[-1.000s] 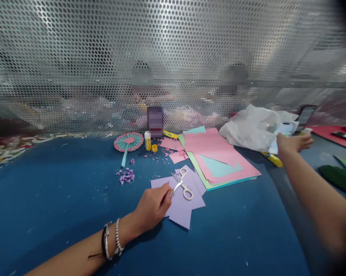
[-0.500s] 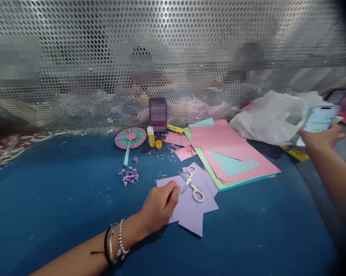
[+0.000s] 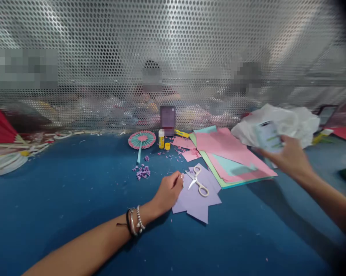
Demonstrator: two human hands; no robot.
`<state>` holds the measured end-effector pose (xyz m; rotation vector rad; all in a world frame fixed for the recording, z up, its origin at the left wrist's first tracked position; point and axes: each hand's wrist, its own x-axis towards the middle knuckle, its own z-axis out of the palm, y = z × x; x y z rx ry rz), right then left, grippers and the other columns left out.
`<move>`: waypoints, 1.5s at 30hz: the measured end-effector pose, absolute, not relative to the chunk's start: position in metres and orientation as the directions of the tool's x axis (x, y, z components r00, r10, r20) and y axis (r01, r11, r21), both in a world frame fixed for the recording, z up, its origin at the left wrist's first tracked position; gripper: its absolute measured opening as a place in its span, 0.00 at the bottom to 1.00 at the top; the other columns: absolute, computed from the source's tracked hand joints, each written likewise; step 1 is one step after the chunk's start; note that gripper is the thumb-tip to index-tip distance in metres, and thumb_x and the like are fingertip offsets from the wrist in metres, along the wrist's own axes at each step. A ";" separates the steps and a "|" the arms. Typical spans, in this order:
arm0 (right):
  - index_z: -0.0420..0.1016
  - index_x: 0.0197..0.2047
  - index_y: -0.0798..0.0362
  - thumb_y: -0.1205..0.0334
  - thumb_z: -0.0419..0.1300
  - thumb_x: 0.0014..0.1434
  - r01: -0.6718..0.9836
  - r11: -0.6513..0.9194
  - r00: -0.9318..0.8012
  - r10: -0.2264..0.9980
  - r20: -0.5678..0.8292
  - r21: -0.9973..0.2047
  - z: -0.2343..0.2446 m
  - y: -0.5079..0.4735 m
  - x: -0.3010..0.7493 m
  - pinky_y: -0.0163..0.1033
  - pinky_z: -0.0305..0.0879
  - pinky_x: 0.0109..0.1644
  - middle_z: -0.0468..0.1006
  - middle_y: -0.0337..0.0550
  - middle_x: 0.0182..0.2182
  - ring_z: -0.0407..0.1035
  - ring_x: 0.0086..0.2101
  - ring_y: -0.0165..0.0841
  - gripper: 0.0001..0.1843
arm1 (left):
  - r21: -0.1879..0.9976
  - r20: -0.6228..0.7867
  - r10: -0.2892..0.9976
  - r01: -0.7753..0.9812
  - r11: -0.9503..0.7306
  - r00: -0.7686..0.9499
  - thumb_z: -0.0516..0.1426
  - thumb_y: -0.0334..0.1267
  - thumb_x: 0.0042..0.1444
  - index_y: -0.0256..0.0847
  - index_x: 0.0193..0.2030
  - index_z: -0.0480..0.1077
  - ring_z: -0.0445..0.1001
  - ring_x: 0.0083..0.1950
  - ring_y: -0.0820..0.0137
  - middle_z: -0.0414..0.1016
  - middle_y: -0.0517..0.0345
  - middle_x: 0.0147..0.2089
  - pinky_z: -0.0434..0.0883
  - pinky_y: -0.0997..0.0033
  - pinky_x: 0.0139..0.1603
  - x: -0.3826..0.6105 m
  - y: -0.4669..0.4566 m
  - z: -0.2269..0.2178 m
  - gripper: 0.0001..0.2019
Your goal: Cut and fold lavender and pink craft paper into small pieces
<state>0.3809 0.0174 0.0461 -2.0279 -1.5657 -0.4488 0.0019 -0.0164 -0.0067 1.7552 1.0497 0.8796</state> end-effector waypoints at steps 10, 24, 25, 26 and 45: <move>0.40 0.64 0.59 0.44 0.52 0.55 0.985 -0.130 0.034 0.781 0.624 0.109 0.079 -0.012 0.270 0.49 0.60 0.37 0.65 0.63 0.51 0.61 0.47 0.54 0.43 | 0.941 0.130 0.930 0.252 -0.224 0.344 0.43 0.46 0.62 0.40 0.24 0.53 0.54 0.18 0.78 0.54 0.69 0.16 0.52 0.76 0.21 0.001 -0.019 -0.010 0.17; 0.58 0.23 0.51 0.64 0.44 0.61 0.566 0.744 -0.577 0.665 0.474 -0.355 0.026 -0.030 0.159 0.40 0.55 0.32 0.63 0.40 0.20 0.58 0.27 0.33 0.15 | 0.855 0.250 0.924 0.383 -0.351 0.288 0.43 0.43 0.63 0.40 0.24 0.53 0.53 0.22 0.77 0.52 0.68 0.19 0.51 0.75 0.24 -0.001 -0.022 -0.004 0.17; 0.59 0.25 0.52 0.63 0.43 0.62 0.533 0.740 -0.598 0.672 0.437 -0.410 0.015 -0.028 0.153 0.40 0.56 0.33 0.65 0.41 0.22 0.58 0.28 0.33 0.15 | 0.840 0.268 0.922 0.401 -0.365 0.278 0.43 0.42 0.63 0.40 0.25 0.54 0.54 0.22 0.77 0.53 0.67 0.19 0.52 0.75 0.24 -0.001 -0.022 -0.004 0.16; 0.60 0.25 0.52 0.62 0.41 0.62 0.496 0.719 -0.594 0.690 0.415 -0.486 0.007 -0.027 0.150 0.40 0.56 0.32 0.66 0.42 0.23 0.59 0.28 0.33 0.16 | 0.823 0.285 0.919 0.421 -0.380 0.273 0.43 0.41 0.63 0.40 0.25 0.54 0.55 0.22 0.76 0.54 0.67 0.19 0.52 0.75 0.25 -0.001 -0.022 -0.004 0.15; 0.61 0.27 0.52 0.64 0.46 0.59 0.289 0.655 -0.496 0.727 0.476 -0.699 -0.003 -0.030 0.161 0.40 0.56 0.32 0.65 0.40 0.23 0.57 0.27 0.32 0.09 | 0.640 0.373 0.837 0.542 -0.544 0.400 0.45 0.36 0.62 0.40 0.27 0.57 0.55 0.20 0.78 0.54 0.68 0.19 0.53 0.76 0.23 -0.001 -0.025 -0.006 0.12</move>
